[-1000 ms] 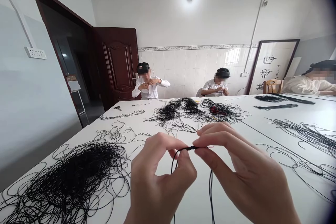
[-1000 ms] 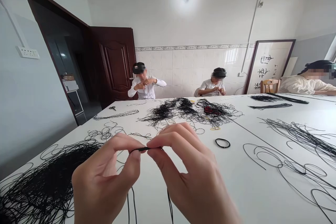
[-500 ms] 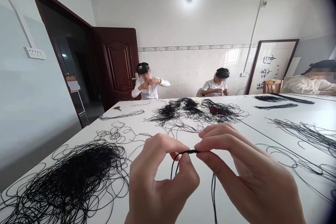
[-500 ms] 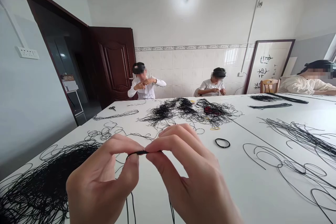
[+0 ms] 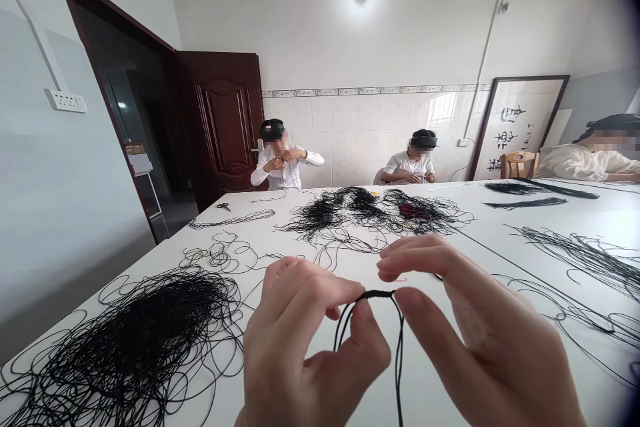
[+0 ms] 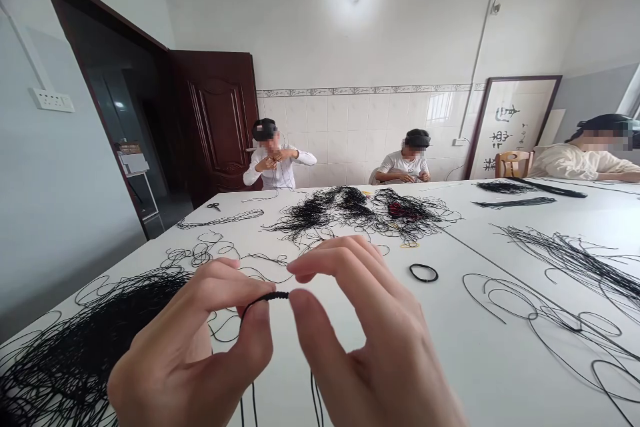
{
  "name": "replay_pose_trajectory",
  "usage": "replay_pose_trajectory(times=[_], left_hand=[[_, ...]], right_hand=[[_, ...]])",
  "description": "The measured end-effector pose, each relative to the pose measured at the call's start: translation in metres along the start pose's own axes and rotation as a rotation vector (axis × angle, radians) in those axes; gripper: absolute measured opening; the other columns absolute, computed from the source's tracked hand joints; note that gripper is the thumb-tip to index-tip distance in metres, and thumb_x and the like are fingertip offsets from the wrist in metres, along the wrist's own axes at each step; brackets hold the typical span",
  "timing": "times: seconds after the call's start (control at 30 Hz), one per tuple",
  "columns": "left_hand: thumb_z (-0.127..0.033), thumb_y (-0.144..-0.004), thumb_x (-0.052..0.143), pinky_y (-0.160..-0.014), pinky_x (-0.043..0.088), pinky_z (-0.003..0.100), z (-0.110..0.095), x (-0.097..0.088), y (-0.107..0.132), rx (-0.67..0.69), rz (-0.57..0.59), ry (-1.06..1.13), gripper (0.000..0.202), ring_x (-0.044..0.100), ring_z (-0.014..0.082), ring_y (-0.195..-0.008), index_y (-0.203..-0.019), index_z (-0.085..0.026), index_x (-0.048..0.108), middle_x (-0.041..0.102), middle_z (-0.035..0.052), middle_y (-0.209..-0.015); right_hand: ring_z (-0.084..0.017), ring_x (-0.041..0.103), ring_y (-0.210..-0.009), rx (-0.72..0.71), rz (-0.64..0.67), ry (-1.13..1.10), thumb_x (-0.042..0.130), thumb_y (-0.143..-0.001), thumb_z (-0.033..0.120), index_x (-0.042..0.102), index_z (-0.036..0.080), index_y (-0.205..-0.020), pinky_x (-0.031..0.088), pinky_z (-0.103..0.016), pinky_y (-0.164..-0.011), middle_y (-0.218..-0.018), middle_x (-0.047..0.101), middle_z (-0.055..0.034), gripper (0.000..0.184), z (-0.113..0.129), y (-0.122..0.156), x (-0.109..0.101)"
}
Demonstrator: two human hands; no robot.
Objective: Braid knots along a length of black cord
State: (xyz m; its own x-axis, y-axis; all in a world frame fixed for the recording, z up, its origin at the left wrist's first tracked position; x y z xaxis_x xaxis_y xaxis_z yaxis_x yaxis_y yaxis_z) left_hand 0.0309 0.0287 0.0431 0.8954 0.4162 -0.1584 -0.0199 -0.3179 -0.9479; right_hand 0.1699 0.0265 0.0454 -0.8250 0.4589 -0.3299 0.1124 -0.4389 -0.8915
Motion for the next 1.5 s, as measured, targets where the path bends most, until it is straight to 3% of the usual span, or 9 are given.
replay_pose_trajectory(times=[0.13,0.33,0.47,0.77,0.93,1.17,1.4,1.5], left_hand=[[0.000,-0.077,0.055,-0.082,0.045,0.036,0.002,-0.001,0.000,-0.052,0.014,0.061,0.023,0.055,0.0115,-0.062,-0.081,-0.022,0.060,0.059,-0.0053,-0.067],[0.001,-0.077,0.057,-0.086,0.046,0.039,-0.009,-0.003,-0.001,0.045,-0.045,0.070,0.027,0.059,0.0124,-0.062,-0.085,-0.024,0.060,0.063,-0.0055,-0.071],[0.000,-0.077,0.058,-0.081,0.048,0.039,-0.014,-0.004,-0.002,0.084,-0.089,0.011,0.026,0.059,0.0119,-0.058,-0.084,-0.024,0.061,0.066,-0.0056,-0.070],[-0.001,-0.074,0.062,-0.082,0.049,0.041,-0.018,-0.003,-0.002,0.135,-0.057,-0.064,0.026,0.060,0.0124,-0.058,-0.085,-0.024,0.061,0.069,-0.0049,-0.071],[0.000,-0.075,0.060,-0.083,0.050,0.041,-0.018,-0.003,0.000,0.106,-0.108,-0.051,0.026,0.059,0.0121,-0.057,-0.082,-0.025,0.061,0.068,-0.0061,-0.069],[-0.002,-0.077,0.059,-0.081,0.052,0.040,-0.016,-0.007,0.000,0.080,-0.171,-0.036,0.026,0.061,0.0141,-0.056,-0.083,-0.027,0.063,0.067,-0.0055,-0.064],[-0.003,-0.075,0.058,-0.082,0.050,0.040,-0.012,-0.007,-0.001,0.053,-0.167,0.010,0.026,0.060,0.0135,-0.056,-0.082,-0.027,0.062,0.066,-0.0059,-0.066],[-0.002,-0.074,0.054,-0.087,0.046,0.041,-0.011,-0.005,-0.001,0.020,-0.110,0.060,0.025,0.060,0.0130,-0.059,-0.080,-0.025,0.060,0.064,-0.0059,-0.067]], right_hand=[[-0.011,0.056,-0.090,-0.014,0.048,-0.036,0.055,-0.087,0.011,0.053,0.023,-0.096,0.047,-0.022,-0.080,-0.089,0.058,0.0003,0.016,0.003,0.000,0.003],[-0.010,0.055,-0.085,-0.055,-0.010,-0.065,0.054,-0.086,0.005,0.052,0.022,-0.091,0.046,-0.022,-0.081,-0.083,0.056,0.0011,0.017,0.008,0.002,0.000],[-0.011,0.054,-0.082,-0.103,0.005,-0.023,0.054,-0.086,0.005,0.051,0.021,-0.091,0.046,-0.025,-0.081,-0.079,0.054,0.0004,0.016,0.013,0.004,-0.002],[-0.012,0.053,-0.079,-0.075,0.032,-0.032,0.050,-0.087,0.006,0.048,0.021,-0.087,0.047,-0.026,-0.074,-0.075,0.050,-0.0006,0.014,0.014,0.004,0.000],[-0.012,0.053,-0.081,-0.049,0.037,-0.042,0.051,-0.088,0.008,0.049,0.021,-0.089,0.046,-0.024,-0.069,-0.077,0.051,-0.0006,0.014,0.013,0.004,0.000],[-0.012,0.055,-0.094,-0.047,0.025,-0.045,0.056,-0.088,0.009,0.052,0.023,-0.097,0.044,-0.024,-0.088,-0.091,0.056,-0.0009,0.017,0.008,0.007,-0.001],[-0.012,0.057,-0.088,-0.100,-0.018,-0.019,0.056,-0.086,0.006,0.054,0.021,-0.093,0.046,-0.026,-0.084,-0.086,0.057,-0.0014,0.017,0.015,0.005,-0.003],[-0.013,0.056,-0.088,-0.108,-0.014,-0.046,0.056,-0.085,0.004,0.054,0.020,-0.093,0.047,-0.028,-0.088,-0.085,0.056,-0.0018,0.018,0.017,0.005,-0.002]])
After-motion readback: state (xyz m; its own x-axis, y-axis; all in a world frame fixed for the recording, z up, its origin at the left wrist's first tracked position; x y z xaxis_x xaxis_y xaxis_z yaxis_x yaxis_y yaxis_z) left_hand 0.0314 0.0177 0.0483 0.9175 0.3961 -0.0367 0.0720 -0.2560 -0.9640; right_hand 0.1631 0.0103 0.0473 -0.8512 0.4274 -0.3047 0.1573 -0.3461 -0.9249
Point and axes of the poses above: each hand's wrist, its own y-axis away from the middle knuckle, its own x-axis out of the palm, z = x × y, the point moved 6 cm from there along -y, towards the middle knuckle
